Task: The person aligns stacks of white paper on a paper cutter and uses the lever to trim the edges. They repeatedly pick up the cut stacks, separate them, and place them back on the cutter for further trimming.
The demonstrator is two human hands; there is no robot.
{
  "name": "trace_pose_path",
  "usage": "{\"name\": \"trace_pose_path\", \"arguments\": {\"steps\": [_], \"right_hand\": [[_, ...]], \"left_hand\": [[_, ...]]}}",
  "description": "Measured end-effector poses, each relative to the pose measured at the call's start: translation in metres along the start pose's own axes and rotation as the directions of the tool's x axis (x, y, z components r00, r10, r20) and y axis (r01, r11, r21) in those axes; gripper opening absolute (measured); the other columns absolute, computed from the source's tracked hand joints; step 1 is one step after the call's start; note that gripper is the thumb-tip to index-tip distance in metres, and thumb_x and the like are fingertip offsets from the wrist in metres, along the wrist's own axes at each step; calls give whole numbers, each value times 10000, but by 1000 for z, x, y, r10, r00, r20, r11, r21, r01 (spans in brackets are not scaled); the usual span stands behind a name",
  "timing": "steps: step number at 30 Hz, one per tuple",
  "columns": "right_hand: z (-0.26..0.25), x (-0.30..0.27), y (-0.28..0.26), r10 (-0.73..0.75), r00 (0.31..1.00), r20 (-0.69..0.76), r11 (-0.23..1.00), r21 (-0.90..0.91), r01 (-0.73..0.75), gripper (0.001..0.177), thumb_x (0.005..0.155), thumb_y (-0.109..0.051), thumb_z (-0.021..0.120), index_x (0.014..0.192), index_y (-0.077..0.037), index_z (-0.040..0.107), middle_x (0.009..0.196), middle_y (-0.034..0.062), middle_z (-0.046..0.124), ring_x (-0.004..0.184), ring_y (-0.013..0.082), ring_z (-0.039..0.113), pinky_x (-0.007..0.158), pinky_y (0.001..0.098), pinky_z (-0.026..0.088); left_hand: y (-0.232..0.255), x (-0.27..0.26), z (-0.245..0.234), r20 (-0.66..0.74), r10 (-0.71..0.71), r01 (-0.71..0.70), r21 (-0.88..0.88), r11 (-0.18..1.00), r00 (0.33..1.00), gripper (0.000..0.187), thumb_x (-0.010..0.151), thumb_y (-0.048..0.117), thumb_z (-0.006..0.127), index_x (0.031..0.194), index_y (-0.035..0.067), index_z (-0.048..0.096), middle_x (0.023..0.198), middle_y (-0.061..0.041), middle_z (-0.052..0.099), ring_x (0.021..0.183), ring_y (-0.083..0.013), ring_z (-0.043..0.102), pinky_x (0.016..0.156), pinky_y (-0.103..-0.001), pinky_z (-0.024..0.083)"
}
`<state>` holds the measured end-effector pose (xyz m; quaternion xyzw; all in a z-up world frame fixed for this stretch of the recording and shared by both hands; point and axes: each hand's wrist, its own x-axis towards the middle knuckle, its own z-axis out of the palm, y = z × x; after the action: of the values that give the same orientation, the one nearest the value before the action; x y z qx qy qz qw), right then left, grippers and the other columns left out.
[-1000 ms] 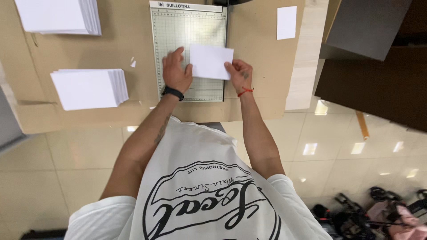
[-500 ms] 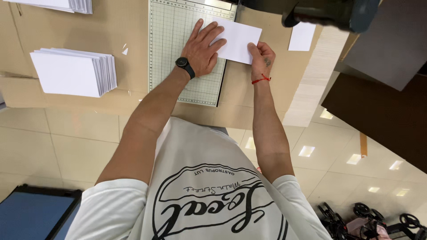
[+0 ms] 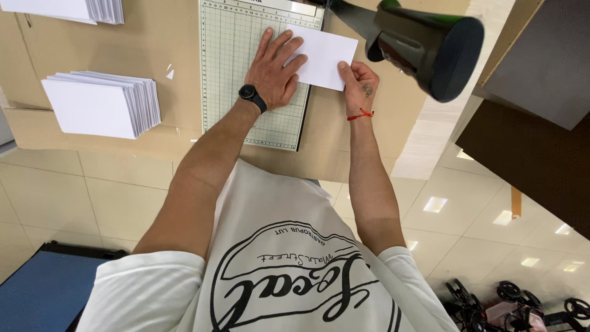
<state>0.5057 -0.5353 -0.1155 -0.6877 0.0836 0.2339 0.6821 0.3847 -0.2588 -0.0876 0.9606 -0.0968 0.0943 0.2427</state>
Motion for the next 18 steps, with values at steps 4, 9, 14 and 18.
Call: {"name": "trace_pose_path", "arguments": {"steps": [4,9,14,18], "right_hand": [[1,0,-4,5,1000,8,1000,-24,-5,200,1137,-237,979,1025,-75,940,899,-59,781,838,79,657,755,280,538],[-4,7,13,-14,1000,9,1000,2,14,190,1130,-244,995,1135,-55,970,973,-12,900,852,77,748,752,281,624],[4,0,-5,29,999,-14,1000,11,-29,203,1119,-255,998,1091,-58,958,927,-46,860,850,67,723,777,262,613],[4,0,-3,20,999,-28,1000,10,-19,217,1110,-276,1016,1101,-66,964,949,-42,869,870,69,735,795,267,628]], "left_hand": [[0,1,-1,7,-5,5,10,1000,1000,451,1137,199,765,1557,45,823,1829,-249,672,1782,-553,517,1548,-807,219],[3,4,-6,-20,-3,3,11,1000,1000,428,1141,193,772,1535,41,842,1811,-245,698,1768,-548,547,1546,-800,240],[4,6,-9,-8,0,0,15,1000,1000,389,1152,186,775,1509,41,826,1797,-246,682,1734,-550,570,1527,-813,281],[3,5,-7,-30,3,-3,10,1000,1000,405,1138,190,766,1514,52,816,1798,-241,693,1748,-548,563,1540,-802,258]]}}
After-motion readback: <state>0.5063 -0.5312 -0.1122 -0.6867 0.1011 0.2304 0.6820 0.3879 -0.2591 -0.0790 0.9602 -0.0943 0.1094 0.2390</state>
